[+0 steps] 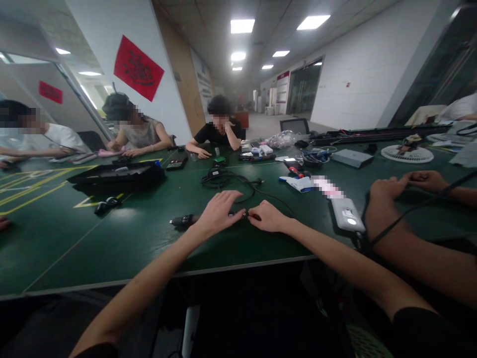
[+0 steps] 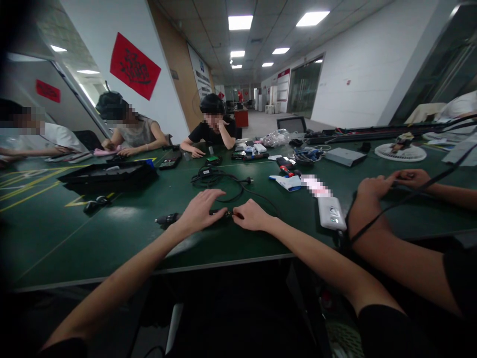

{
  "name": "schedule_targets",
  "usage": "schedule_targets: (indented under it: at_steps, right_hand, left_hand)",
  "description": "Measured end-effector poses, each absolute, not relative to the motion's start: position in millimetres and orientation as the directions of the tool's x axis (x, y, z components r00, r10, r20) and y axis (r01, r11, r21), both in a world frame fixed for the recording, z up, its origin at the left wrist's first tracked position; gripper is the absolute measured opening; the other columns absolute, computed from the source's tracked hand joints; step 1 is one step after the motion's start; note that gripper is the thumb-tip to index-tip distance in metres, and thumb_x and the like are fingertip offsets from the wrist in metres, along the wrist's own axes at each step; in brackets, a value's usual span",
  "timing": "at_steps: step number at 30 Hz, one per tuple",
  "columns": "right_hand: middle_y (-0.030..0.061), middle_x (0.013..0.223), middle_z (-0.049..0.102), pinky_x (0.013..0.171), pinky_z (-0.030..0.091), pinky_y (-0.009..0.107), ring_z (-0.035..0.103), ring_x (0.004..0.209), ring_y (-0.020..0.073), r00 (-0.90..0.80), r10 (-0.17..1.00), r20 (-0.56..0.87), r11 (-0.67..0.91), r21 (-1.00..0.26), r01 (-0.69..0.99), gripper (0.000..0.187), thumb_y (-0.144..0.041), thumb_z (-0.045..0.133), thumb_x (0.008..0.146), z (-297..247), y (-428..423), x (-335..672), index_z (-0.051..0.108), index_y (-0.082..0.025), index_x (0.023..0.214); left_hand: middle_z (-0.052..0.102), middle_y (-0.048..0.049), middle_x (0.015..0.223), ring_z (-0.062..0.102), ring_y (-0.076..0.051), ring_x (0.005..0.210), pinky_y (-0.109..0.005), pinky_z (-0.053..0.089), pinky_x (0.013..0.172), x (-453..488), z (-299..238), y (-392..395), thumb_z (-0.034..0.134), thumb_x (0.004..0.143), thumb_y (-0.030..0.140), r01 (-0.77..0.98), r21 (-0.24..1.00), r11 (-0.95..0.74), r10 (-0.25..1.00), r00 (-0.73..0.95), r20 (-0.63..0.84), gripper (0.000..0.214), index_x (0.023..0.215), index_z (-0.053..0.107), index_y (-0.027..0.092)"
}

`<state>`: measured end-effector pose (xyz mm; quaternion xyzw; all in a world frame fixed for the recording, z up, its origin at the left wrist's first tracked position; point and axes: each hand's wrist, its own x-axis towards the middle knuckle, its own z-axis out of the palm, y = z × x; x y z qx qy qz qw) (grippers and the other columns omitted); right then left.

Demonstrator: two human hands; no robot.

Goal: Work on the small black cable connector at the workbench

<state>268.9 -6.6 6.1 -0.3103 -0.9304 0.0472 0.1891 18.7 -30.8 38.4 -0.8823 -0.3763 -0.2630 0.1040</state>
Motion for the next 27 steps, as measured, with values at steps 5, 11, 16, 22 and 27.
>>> schedule_targets:
  at_steps: [5,11,16,22,27]
  right_hand:
    - [0.0036,0.081,0.071,0.081,0.030,0.031,0.058,0.073,0.0166,-0.759,0.585,0.287,0.810,-0.164,0.563,0.024,-0.028,0.055,0.105,9.4,-6.6,269.2,0.065,-0.018,0.085]
    - [0.0041,0.083,0.071,0.081,0.028,0.031,0.055,0.072,0.0163,-0.789,0.564,0.241,0.825,-0.137,0.548,0.027,-0.029,0.053,0.105,12.4,-6.8,271.0,0.063,-0.018,0.083]
    - [0.0026,0.080,0.070,0.080,0.028,0.031,0.055,0.070,0.0154,-0.789,0.565,0.241,0.825,-0.147,0.546,0.029,-0.028,0.053,0.105,10.5,-8.2,269.5,0.060,-0.018,0.079]
    - [0.0037,0.083,0.072,0.080,0.029,0.031,0.059,0.076,0.0167,-0.774,0.579,0.257,0.815,-0.166,0.555,0.028,-0.028,0.053,0.106,7.0,-6.6,267.3,0.061,-0.018,0.081]
    - [0.0024,0.077,0.069,0.078,0.031,0.029,0.058,0.071,0.0154,-0.770,0.574,0.277,0.818,-0.178,0.546,0.028,-0.027,0.055,0.104,7.1,-6.5,267.2,0.060,-0.018,0.078]
  left_hand:
    - [0.071,-0.0083,0.112,0.068,-0.023,0.101,-0.036,0.053,0.090,12.6,17.5,-16.2,0.057,0.104,0.047,0.545,-0.121,-0.830,0.505,0.825,0.252,0.035,0.128,0.060,0.021]
    - [0.071,-0.0068,0.099,0.067,-0.019,0.090,-0.032,0.051,0.084,0.6,9.9,1.6,0.044,0.109,0.040,0.424,-0.170,-0.890,0.377,0.891,0.253,0.029,0.118,0.062,0.020]
    - [0.072,-0.0083,0.106,0.068,-0.019,0.093,-0.033,0.050,0.084,0.8,8.5,1.1,0.045,0.109,0.041,0.421,-0.196,-0.886,0.359,0.888,0.288,0.031,0.124,0.061,0.020]
    - [0.071,-0.0068,0.103,0.067,-0.020,0.091,-0.034,0.048,0.084,9.7,1.5,-11.3,0.045,0.109,0.037,0.565,-0.217,-0.797,0.481,0.809,0.339,0.025,0.112,0.063,0.020]
    - [0.070,-0.0062,0.101,0.067,-0.020,0.093,-0.035,0.048,0.084,11.1,-1.2,-11.7,0.046,0.109,0.039,0.591,-0.179,-0.786,0.509,0.785,0.354,0.025,0.109,0.063,0.020]
